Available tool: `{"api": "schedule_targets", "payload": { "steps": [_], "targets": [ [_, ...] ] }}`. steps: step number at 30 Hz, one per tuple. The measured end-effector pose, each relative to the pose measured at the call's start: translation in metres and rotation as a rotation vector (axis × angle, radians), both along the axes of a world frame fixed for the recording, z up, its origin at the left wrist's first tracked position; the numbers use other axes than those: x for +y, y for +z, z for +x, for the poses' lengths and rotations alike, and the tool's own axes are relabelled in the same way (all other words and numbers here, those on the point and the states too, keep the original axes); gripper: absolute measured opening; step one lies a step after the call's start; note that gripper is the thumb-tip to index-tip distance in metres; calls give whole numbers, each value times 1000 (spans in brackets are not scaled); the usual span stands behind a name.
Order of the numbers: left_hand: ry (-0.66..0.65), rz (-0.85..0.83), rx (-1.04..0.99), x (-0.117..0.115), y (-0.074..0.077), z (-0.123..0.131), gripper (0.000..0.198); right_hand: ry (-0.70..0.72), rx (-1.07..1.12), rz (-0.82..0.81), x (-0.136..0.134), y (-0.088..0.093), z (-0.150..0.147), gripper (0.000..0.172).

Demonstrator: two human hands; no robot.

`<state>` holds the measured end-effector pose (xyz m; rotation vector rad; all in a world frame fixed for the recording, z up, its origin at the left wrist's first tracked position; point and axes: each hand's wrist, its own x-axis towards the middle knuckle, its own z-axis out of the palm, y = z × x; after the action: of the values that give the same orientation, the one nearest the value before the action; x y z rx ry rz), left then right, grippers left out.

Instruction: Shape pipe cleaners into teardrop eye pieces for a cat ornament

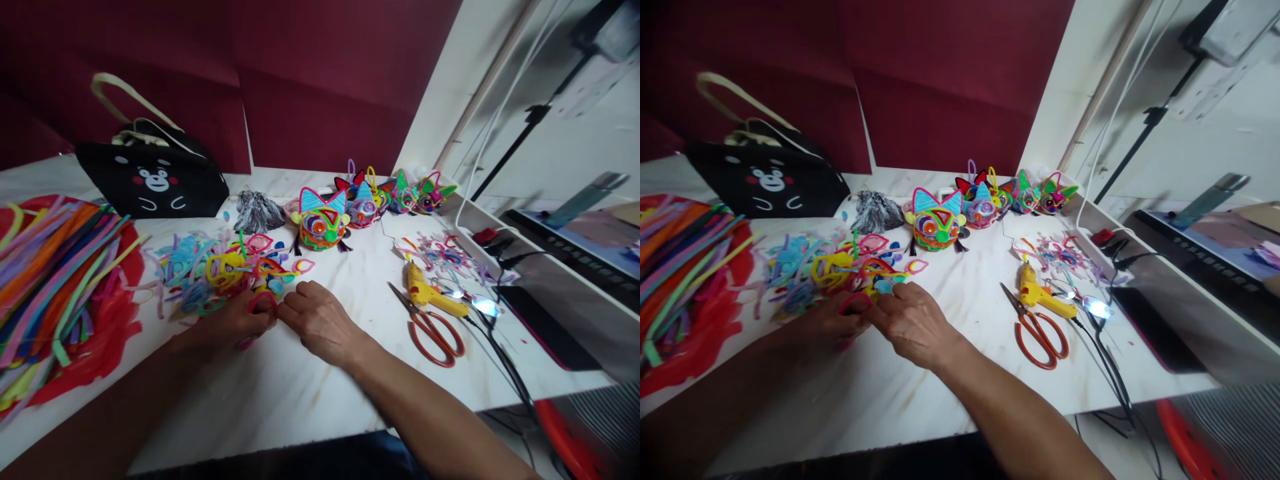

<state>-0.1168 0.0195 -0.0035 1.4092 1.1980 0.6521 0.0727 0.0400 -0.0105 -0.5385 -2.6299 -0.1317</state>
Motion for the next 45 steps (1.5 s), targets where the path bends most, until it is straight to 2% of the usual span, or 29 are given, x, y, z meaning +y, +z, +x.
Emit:
{"api": "schedule_targets", "payload": {
  "steps": [11, 21, 27, 30, 33, 35, 40, 42, 45],
  "targets": [
    [-2, -137, -225, -1, -7, -3, 28, -3, 32, 73, -2, 6, 0, 20],
    [-50, -158, -220, 1, -3, -3, 32, -2, 54, 84, -2, 6, -1, 20],
    [-63, -143, -294, 0, -3, -1, 33, -24, 101, 100, -1, 3, 0, 23],
    [-10, -75, -206, 1, -11, 0, 35, -83, 130, 87, 2, 1, 2, 25],
    [159, -24, -64, 5, -19, -1, 40, -137, 117, 56, 6, 0, 5, 27],
    [225, 29, -5, 8, -21, -2, 41, -153, 91, 39, 8, -1, 5, 26],
    [172, 346, 212, 9, -16, -4, 36, -123, 53, 38, 6, -3, 3, 18],
    [224, 439, 255, 6, -14, -2, 39, -121, 65, 44, 3, -2, 2, 18],
    [350, 491, 256, 1, -12, 2, 42, -127, 87, 63, -2, -2, -1, 21]
  ]
}}
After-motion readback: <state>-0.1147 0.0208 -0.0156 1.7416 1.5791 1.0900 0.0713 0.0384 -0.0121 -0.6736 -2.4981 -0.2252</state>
